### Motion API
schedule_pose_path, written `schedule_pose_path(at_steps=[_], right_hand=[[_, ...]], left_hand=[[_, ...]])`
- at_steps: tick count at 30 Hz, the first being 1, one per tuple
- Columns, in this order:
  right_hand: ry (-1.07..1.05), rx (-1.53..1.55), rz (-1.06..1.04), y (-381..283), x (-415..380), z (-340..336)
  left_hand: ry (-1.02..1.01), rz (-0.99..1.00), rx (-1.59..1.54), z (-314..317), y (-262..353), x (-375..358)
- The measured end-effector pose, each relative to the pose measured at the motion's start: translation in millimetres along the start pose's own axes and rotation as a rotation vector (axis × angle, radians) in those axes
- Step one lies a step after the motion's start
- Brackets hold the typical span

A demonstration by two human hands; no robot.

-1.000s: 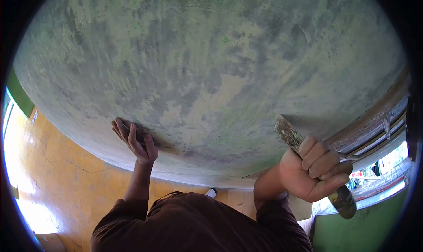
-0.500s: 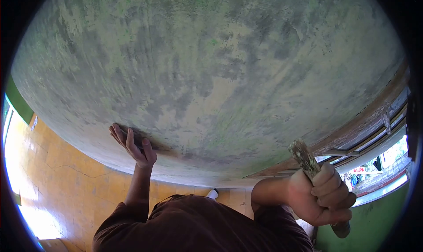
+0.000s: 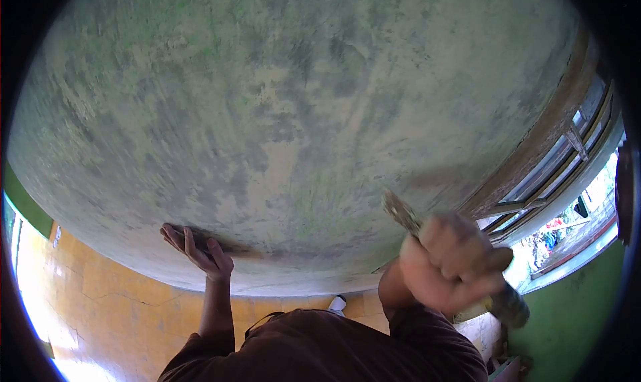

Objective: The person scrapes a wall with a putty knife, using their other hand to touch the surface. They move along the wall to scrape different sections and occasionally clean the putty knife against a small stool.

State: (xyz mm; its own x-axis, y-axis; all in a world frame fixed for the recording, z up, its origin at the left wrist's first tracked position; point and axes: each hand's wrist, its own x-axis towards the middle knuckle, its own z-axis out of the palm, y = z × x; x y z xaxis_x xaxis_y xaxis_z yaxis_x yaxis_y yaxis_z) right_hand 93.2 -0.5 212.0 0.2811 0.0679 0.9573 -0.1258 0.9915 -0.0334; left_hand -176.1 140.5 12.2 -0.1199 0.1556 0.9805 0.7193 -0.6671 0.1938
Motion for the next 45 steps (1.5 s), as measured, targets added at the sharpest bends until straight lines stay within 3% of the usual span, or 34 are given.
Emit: schedule_pose_path(at_steps=[5, 7, 9, 11, 12, 13, 15, 18, 23, 27, 30, 31, 34, 37, 38, 41, 45], right_hand=[[0.054, 0.122, -0.162, -1.5, 1.6, 6.4], [0.024, -0.124, -0.006, 14.1, 1.4, 7.3], [0.013, -0.103, 0.029, 0.6, 2.1, 11.4], [0.107, 0.095, -0.235, -11.0, 1.5, 11.0], [0.094, 0.072, -0.241, -15.0, 5.1, 10.9], [0.094, 0.071, -0.240, -6.6, 5.0, 9.7], [0.052, -0.050, 0.000, 16.1, 3.1, 6.3], [0.045, 0.002, 0.075, 4.8, 4.0, 7.6], [-0.005, 0.040, -0.104, -1.0, 3.4, 5.1], [0.017, -0.052, 0.105, 1.0, 3.4, 5.4], [0.096, 0.027, -0.199, -6.9, 1.5, 3.9], [0.093, 0.030, -0.199, 0.2, 0.9, 3.4], [0.060, -0.039, 0.097, 10.4, 0.3, -1.9], [0.009, 0.121, -0.028, -3.3, -0.3, -4.8], [0.024, 0.049, -0.101, -9.4, 1.2, -2.3], [-0.044, -0.051, 0.034, 15.1, -1.4, -3.9], [0.051, 0.065, 0.009, -6.3, -0.9, -5.8]], left_hand=[[-0.022, 0.003, 0.009, -1.9, 0.4, 0.6], [-0.031, 0.001, 0.006, -2.9, 0.9, -0.1], [-0.025, 0.011, 0.008, -2.0, 1.1, 2.0], [-0.025, 0.016, 0.005, -2.1, 2.0, 4.5], [-0.032, 0.012, 0.006, -2.6, 2.7, 4.5], [-0.033, 0.010, 0.006, -2.4, 2.4, 3.9], [-0.028, 0.004, 0.009, -2.5, 1.3, 1.5], [-0.022, 0.004, 0.012, -1.9, 1.3, 0.6], [-0.014, 0.010, 0.020, -0.2, 0.2, 1.9], [-0.017, 0.004, 0.022, -2.2, 1.5, 1.0], [-0.016, 0.005, 0.029, -2.2, -0.1, 0.3], [-0.013, 0.003, 0.031, -1.1, -0.6, -0.5], [-0.003, -0.006, 0.011, -1.0, -0.8, -3.4], [-0.003, 0.005, 0.022, -1.5, -0.9, -0.5], [-0.008, 0.007, 0.033, -1.5, -0.7, -0.6], [-0.016, 0.002, 0.040, -1.6, -1.3, -2.2], [-0.021, 0.006, 0.037, -2.1, -2.3, -3.9]])
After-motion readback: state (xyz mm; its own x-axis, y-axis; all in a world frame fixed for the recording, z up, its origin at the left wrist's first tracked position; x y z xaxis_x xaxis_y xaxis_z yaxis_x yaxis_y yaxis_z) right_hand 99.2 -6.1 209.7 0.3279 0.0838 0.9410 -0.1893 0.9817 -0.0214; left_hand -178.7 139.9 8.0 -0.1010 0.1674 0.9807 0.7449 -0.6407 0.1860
